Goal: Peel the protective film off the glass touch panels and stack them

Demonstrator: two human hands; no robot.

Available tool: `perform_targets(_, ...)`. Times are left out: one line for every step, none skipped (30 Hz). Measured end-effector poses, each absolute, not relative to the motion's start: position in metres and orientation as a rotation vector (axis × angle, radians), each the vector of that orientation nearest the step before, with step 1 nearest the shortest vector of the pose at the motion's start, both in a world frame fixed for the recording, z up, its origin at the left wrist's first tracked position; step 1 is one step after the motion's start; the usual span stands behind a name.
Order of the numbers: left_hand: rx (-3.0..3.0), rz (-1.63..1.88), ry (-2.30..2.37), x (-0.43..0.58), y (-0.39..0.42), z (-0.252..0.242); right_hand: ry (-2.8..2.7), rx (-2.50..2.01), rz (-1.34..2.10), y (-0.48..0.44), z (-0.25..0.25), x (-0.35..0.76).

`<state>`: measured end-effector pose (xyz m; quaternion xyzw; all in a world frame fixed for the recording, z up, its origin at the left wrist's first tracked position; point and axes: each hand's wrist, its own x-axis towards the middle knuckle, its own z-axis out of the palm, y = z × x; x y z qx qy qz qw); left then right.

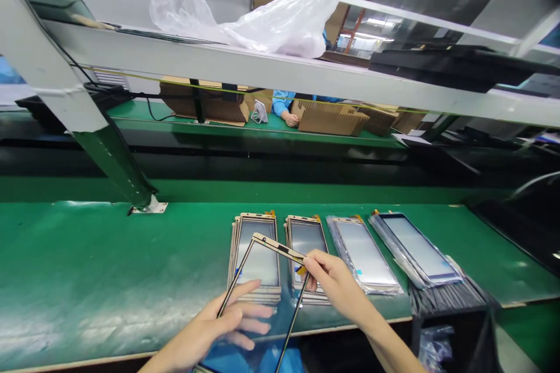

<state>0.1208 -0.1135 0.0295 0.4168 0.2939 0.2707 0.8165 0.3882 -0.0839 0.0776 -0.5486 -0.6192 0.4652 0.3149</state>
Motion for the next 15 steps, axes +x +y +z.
perform_targets(0.905,0.575,0.638,0.120,-0.114,0.031,-1.653,-1.439,1.199,-0.085,0.074,0.389)
perform_targets(0.929,0.571,0.653,0.119,-0.115,0.032,-1.698,-1.434,1.188,-0.086,0.071,0.391)
perform_targets(0.957,0.557,0.667,0.117,-0.115,0.034,-1.774,-1.437,1.169,-0.085,0.069,0.393)
perform_targets(0.985,0.537,0.682,0.115,-0.115,0.036,-1.869,-1.441,1.128,-0.084,0.070,0.394)
perform_targets(1.012,0.511,0.701,0.113,-0.115,0.039,-1.966,-1.441,1.056,-0.083,0.073,0.395)
perform_targets(1.039,0.479,0.719,0.112,-0.114,0.042,-2.047,-1.433,0.961,-0.081,0.078,0.394)
perform_targets(1.068,0.442,0.738,0.111,-0.114,0.046,-2.104,-1.411,0.860,-0.079,0.085,0.391)
perform_targets(1.097,0.401,0.754,0.111,-0.114,0.051,-2.140,-1.370,0.776,-0.077,0.092,0.388)
perform_targets(1.127,0.363,0.769,0.111,-0.114,0.055,-2.172,-1.307,0.723,-0.076,0.100,0.383)
perform_targets(1.156,0.333,0.785,0.111,-0.113,0.059,-2.219,-1.227,0.693,-0.074,0.107,0.379)
perform_targets(1.182,0.313,0.798,0.112,-0.114,0.063,-2.277,-1.150,0.671,-0.073,0.114,0.374)
perform_targets(1.201,0.304,0.809,0.113,-0.114,0.067,-2.337,-1.087,0.652,-0.072,0.119,0.370)
perform_targets(1.216,0.302,0.818,0.114,-0.114,0.070,-2.392,-1.044,0.631,-0.071,0.123,0.367)
perform_targets(1.229,0.300,0.824,0.115,-0.114,0.072,-2.433,-1.026,0.609,-0.071,0.126,0.365)
perform_targets(1.239,0.295,0.828,0.115,-0.114,0.073,-2.461,-1.023,0.588,-0.071,0.128,0.364)
